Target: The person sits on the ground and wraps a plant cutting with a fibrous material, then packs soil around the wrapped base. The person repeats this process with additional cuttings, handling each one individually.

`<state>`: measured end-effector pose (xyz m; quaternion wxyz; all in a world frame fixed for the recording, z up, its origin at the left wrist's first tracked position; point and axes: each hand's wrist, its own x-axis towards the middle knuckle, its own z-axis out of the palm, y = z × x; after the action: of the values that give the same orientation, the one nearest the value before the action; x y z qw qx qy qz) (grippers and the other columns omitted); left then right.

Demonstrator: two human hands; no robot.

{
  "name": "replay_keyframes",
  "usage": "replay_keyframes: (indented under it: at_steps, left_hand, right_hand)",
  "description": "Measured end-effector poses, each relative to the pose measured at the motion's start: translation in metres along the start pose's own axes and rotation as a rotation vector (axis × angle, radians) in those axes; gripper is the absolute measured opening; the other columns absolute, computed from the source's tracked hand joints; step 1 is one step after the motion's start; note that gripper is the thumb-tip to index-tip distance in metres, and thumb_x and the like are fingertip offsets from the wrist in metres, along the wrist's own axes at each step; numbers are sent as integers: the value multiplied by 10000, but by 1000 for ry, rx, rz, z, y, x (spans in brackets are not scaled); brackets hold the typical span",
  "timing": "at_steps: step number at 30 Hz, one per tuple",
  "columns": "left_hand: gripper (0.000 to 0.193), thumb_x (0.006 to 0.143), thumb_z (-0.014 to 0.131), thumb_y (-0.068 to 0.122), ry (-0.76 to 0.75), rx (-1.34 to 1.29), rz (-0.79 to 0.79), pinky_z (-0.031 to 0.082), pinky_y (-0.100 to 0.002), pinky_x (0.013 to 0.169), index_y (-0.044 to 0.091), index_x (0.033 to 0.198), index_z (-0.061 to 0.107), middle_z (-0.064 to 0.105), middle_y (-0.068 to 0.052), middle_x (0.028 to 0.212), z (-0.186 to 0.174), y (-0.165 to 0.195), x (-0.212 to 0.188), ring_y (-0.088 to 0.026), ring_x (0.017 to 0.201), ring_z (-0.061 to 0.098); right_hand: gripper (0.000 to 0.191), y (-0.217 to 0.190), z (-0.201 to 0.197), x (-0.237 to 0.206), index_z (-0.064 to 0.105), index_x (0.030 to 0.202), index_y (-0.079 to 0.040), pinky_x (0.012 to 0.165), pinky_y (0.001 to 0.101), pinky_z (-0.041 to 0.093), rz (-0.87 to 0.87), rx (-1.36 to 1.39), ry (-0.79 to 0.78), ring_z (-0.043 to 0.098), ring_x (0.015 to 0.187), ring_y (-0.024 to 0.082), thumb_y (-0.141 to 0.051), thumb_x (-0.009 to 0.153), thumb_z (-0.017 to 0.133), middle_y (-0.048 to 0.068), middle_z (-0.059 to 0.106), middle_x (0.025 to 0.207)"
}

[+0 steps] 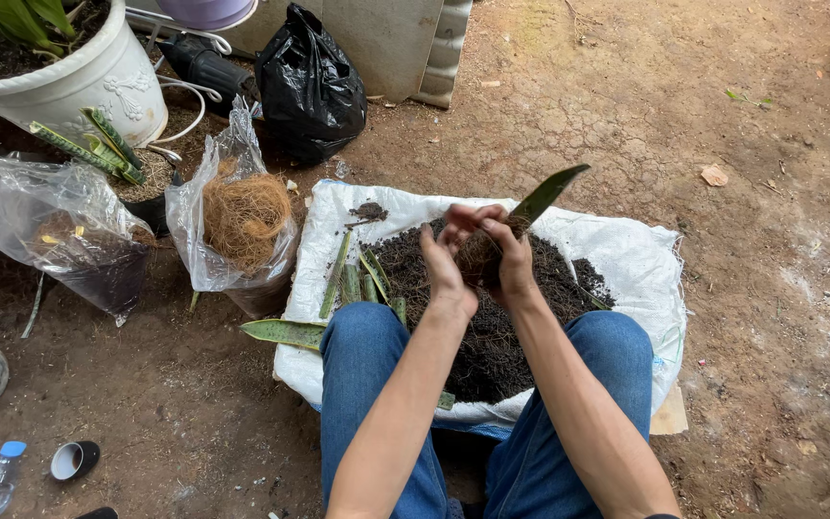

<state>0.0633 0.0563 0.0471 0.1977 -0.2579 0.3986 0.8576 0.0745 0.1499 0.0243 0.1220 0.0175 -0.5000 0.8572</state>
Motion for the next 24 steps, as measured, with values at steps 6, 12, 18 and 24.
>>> replay_keyframes:
  at_steps: [6,12,18,24]
  left_hand:
    - [702,986,217,593,98,-207,277,449,-492,1131,120,1346,591,601,-86,1385,10,-24,11,-194,1259,585]
    - [718,993,219,600,75,-295,209,410,-488,1170,120,1373,594,566,-89,1415,8,-28,18,-201,1258,561]
    - [729,969,163,638,102,-183,160,187,-661,1179,199,1388,567,545,-3,1507,5,-2,14,-176,1348,511]
    - [749,1009,109,631,53,-41,3,286,-655,1196,196,1408,571,567,-66,1418,-4,3,20,-259,1322,525]
  right_hand:
    - [166,15,1,0,593,890,-68,626,349,586,100,106,193,609,618,171,-215,930,659,77,621,753]
    - [203,15,-6,10,617,861,-42,545,313,550,79,-141,298,585,537,151,-231,931,642,67,642,709]
    - [328,7,-10,8,660,954,-53,778,347,605,117,-225,191,684,765,142,-377,923,617,62,716,872]
    - [403,3,-6,1,647,949,-65,912,489,600,-22,-382,-19,696,955,228,-435,834,756,119,706,1055]
